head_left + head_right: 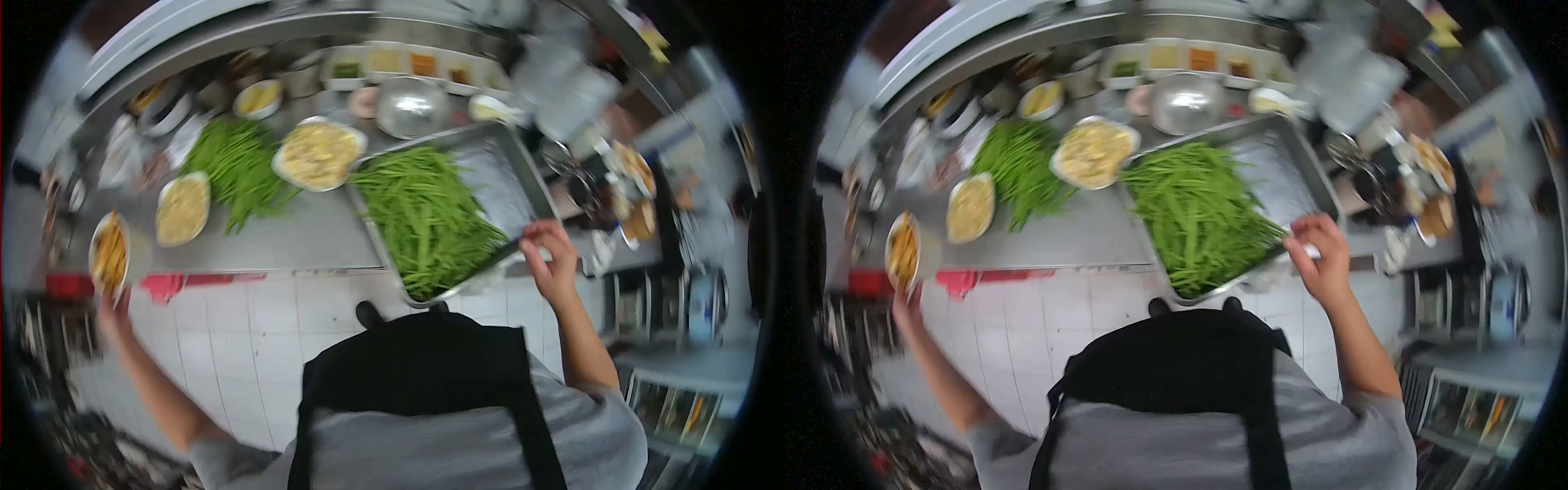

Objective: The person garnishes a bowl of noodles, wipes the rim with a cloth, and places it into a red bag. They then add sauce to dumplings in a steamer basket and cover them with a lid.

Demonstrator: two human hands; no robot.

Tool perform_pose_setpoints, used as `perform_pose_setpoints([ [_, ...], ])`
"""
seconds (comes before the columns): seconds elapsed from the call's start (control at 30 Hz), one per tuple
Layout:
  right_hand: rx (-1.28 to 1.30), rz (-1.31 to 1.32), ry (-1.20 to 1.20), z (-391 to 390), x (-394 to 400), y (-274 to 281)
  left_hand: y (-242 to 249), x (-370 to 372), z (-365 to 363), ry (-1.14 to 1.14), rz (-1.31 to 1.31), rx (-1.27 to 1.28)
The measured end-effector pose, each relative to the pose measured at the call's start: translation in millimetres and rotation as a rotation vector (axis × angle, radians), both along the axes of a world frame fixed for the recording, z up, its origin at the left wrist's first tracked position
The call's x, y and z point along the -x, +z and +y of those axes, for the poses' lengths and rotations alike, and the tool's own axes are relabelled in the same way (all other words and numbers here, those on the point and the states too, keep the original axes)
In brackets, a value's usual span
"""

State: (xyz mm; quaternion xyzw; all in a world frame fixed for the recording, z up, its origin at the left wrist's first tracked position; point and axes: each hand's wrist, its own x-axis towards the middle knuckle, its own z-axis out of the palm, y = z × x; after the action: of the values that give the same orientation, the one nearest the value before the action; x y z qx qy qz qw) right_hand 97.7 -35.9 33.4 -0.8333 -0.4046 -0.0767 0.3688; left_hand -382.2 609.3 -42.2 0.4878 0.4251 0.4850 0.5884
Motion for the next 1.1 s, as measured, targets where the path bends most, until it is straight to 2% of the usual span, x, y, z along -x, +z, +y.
perform_pose_setpoints([
  [0.03, -0.006, -0.057, -0.104, -14.2, -10.3, 0.1, 27.1, -13.3, -30.4, 0.047, 0.038, 0.078],
  [0.13, 0.016, -0.127, -0.387, -69.2, -47.9, 7.0, 56.7, -41.8, -106.3, 0.005, 0.089, 0.166],
  [0.2, -0.109, -0.019, -0.597, -104.8, -77.3, 10.3, 34.2, -42.8, -124.3, -0.154, 0.063, 0.235],
  [0.27, -0.146, -0.046, -0.679, -119.7, -95.3, 27.1, 2.1, -61.7, -146.9, -0.285, 0.056, 0.336],
  [0.33, 0.073, -0.038, -0.613, -134.8, -119.9, 27.2, -16.4, -108.4, -196.3, -0.347, -0.065, 0.382],
  [0.43, 0.327, -0.118, -0.376, -133.2, -174.1, 14.7, -34.8, -175.1, -259.2, -0.282, -0.017, 0.424],
  [0.47, 0.336, -0.134, -0.311, -120.8, -187.7, 11.2, -32.4, -198.9, -282.8, -0.233, -0.024, 0.437],
  [0.5, 0.346, -0.151, -0.245, -104.0, -203.8, 6.8, -44.7, -209.0, -286.3, -0.299, -0.086, 0.433],
  [0.53, 0.621, -0.212, -0.205, -82.3, -256.3, -20.7, -56.8, -225.6, -293.4, -0.283, -0.126, 0.332],
  [0.57, 0.795, -0.136, -0.369, -66.9, -280.2, -37.6, -54.4, -233.1, -299.1, -0.287, -0.143, 0.326],
  [0.67, 1.156, -0.158, -0.302, -46.9, -298.1, -36.6, -62.7, -248.6, -301.1, -0.215, -0.12, 0.349],
  [0.73, 1.191, -0.262, -0.27, -43.8, -319.5, -49.6, -60.6, -256.1, -316.4, -0.173, -0.149, 0.334],
  [0.77, 1.26, -0.359, -0.17, -41.8, -307.3, -31.3, -56.2, -259.5, -326.4, -0.181, -0.142, 0.34],
  [0.8, 1.279, -0.209, -0.21, -35.1, -302.6, -16.6, -51.5, -262.8, -337.3, -0.178, -0.133, 0.348],
  [0.83, 1.186, -0.309, -0.037, -47.4, -325.4, -24.2, -51.1, -265.4, -344.3, -0.164, -0.131, 0.37],
  [0.9, 1.351, -0.484, 0.251, -53.8, -374.9, -49.5, -44.3, -274.3, -358.8, -0.116, -0.204, 0.38],
  [0.93, 1.302, -0.477, 0.249, -57.6, -388.9, -61.3, -44.5, -278.3, -361.4, -0.049, -0.215, 0.388],
  [1.0, 1.237, -0.301, -0.006, -50.3, -334.4, -41.6, -48.5, -276.2, -361.8, -0.076, -0.254, 0.377],
  [1.07, 1.299, -0.328, 0.0, -54.3, -352.4, -62.8, -52.5, -273.4, -358.7, -0.117, -0.27, 0.376],
  [1.1, 1.356, -0.268, 0.009, -47.0, -350.4, -56.2, -51.4, -270.6, -359.3, -0.117, -0.253, 0.392],
])
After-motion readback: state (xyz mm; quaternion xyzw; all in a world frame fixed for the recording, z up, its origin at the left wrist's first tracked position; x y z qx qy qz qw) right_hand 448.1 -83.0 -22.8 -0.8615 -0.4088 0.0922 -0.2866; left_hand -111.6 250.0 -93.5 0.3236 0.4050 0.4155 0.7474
